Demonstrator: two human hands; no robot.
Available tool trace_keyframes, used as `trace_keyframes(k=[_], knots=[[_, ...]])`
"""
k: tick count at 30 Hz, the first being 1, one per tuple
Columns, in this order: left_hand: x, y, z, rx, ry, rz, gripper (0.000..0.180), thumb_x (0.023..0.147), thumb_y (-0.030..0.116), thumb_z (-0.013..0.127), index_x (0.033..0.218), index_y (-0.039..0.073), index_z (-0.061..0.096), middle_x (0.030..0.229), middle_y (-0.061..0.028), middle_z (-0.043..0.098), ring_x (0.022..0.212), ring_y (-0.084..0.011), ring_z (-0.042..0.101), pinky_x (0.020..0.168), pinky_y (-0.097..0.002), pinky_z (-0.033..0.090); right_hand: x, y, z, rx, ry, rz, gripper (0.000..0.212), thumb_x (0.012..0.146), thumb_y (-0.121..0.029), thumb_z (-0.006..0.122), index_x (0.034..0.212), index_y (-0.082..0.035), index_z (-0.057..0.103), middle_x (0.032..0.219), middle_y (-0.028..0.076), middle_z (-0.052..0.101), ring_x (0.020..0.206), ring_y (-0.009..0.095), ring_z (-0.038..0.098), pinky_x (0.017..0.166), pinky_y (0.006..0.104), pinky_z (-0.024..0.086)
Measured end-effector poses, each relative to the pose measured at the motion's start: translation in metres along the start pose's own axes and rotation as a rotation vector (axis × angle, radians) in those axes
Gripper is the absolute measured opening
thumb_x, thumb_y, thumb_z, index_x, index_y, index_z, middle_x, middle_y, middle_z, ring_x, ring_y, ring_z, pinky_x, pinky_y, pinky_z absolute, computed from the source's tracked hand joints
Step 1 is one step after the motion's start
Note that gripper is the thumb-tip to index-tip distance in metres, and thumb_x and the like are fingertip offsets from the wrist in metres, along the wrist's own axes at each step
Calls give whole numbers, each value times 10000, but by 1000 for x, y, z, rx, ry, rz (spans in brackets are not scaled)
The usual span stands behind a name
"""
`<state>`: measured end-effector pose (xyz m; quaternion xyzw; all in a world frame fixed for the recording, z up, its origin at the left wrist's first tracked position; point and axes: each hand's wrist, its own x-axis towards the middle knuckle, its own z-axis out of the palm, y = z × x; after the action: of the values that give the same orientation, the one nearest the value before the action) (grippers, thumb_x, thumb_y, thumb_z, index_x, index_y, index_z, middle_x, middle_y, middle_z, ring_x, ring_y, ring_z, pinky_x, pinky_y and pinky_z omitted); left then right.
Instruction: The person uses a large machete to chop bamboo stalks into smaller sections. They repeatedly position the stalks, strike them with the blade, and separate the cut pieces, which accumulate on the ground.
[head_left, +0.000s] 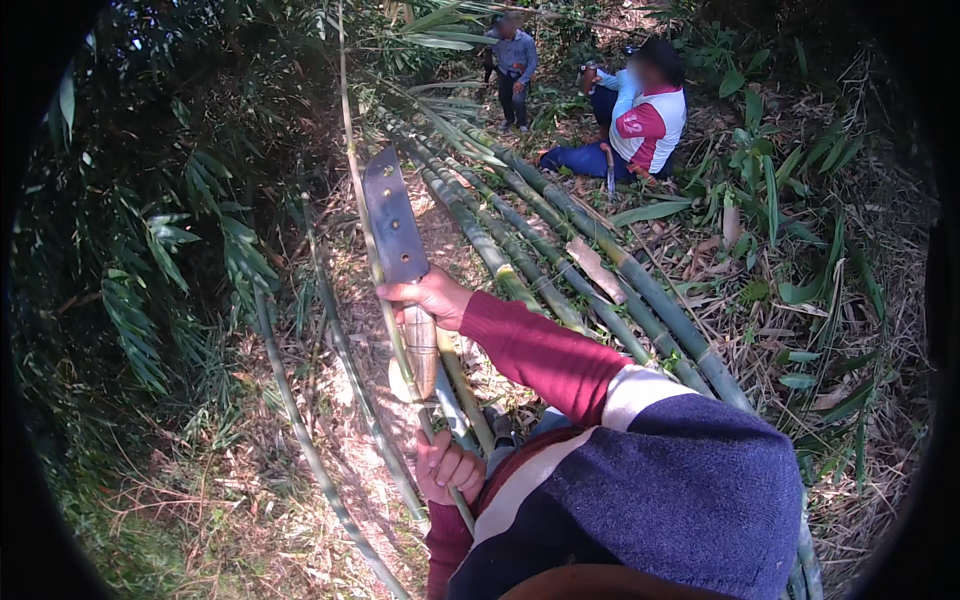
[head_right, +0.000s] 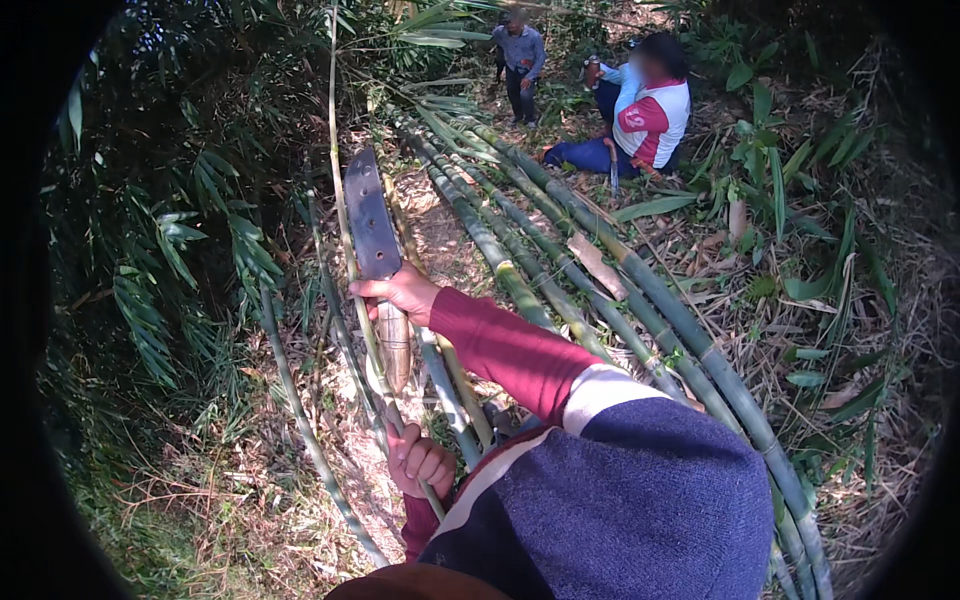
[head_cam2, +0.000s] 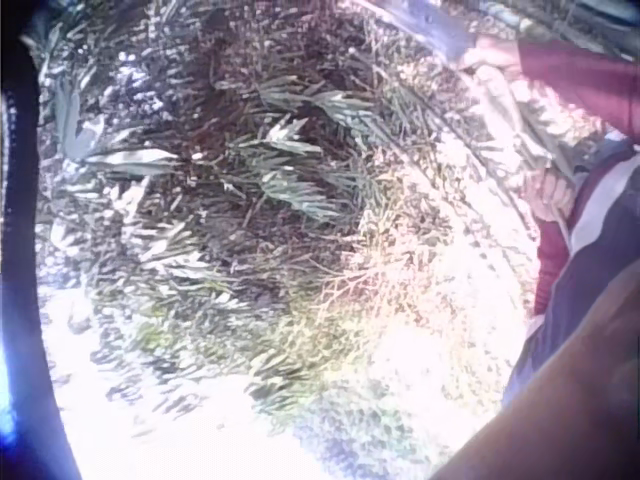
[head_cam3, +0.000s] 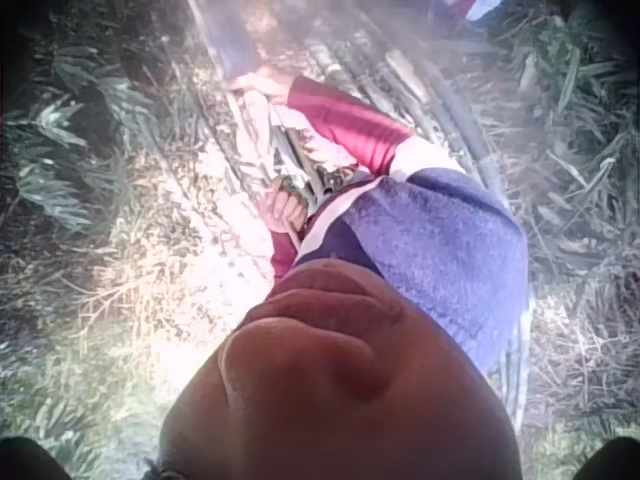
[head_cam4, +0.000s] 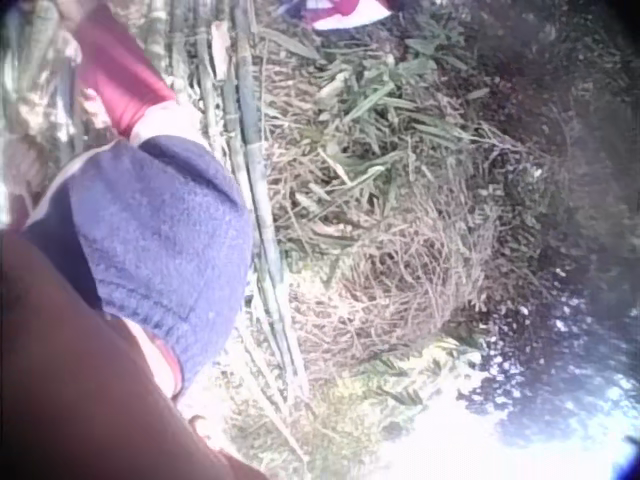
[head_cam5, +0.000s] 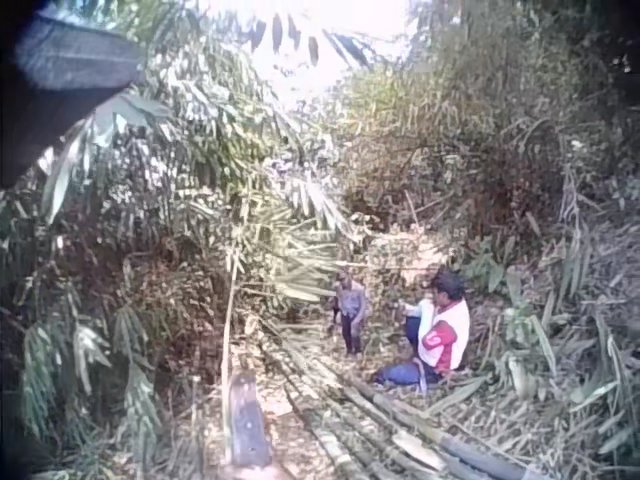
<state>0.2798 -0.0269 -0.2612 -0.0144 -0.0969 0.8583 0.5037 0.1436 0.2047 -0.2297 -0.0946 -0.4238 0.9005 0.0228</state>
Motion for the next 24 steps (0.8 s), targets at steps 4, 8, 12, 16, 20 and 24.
trace_keyframes(k=[4, 8, 12, 16, 20, 24], knots=[[2, -1, 7, 508, 428, 103, 360, 1074, 394, 366, 982, 87, 528, 536, 33, 386, 379, -80, 302, 358, -236, 263, -1, 20, -40, 125, -14, 63, 181, 876, -113, 743, 982, -22, 627, 829, 70, 659, 617, 127, 607, 535, 274, 522], [-9, 2, -7, 1170, 679, 177, 329, 1060, 371, 437, 964, 72, 537, 514, 20, 363, 363, -77, 320, 332, -227, 256, -4, 37, -50, 59, 133, 105, 170, 898, -125, 717, 994, -9, 639, 886, 104, 688, 625, 124, 610, 535, 267, 518], [-15, 8, -22, 950, 681, 71, 396, 1055, 432, 418, 915, 82, 538, 511, 28, 348, 337, -76, 308, 315, -223, 255, -6, 75, -75, 123, 213, 199, 205, 891, -103, 732, 1056, -26, 637, 919, 93, 684, 655, 134, 612, 545, 261, 521], [-35, 17, -67, 262, 499, -64, 426, 1059, 460, 377, 917, 94, 544, 518, 38, 346, 330, -70, 312, 303, -227, 266, -7, 121, -104, 45, 299, 331, 210, 890, -94, 735, 1056, 1, 650, 898, 106, 690, 627, 146, 620, 503, 279, 523], [-58, 23, -103, 183, 456, -93, 411, 1066, 449, 358, 948, 107, 553, 530, 51, 351, 334, -63, 301, 301, -223, 267, -8, 176, -124, -115, 392, 473, 180, 877, -115, 752, 939, 23, 653, 782, 98, 659, 510, 170, 578, 461, 318, 476], [-77, 18, -104, 653, 768, -126, 482, 1056, 468, 385, 1096, 31, 584, 552, 12, 366, 402, -114, 371, 367, -266, 313, -26, 217, -132, -411, 438, 637, 167, 881, -115, 739, 846, 25, 654, 615, 100, 598, 466, 184, 565, 444, 357, 464]])
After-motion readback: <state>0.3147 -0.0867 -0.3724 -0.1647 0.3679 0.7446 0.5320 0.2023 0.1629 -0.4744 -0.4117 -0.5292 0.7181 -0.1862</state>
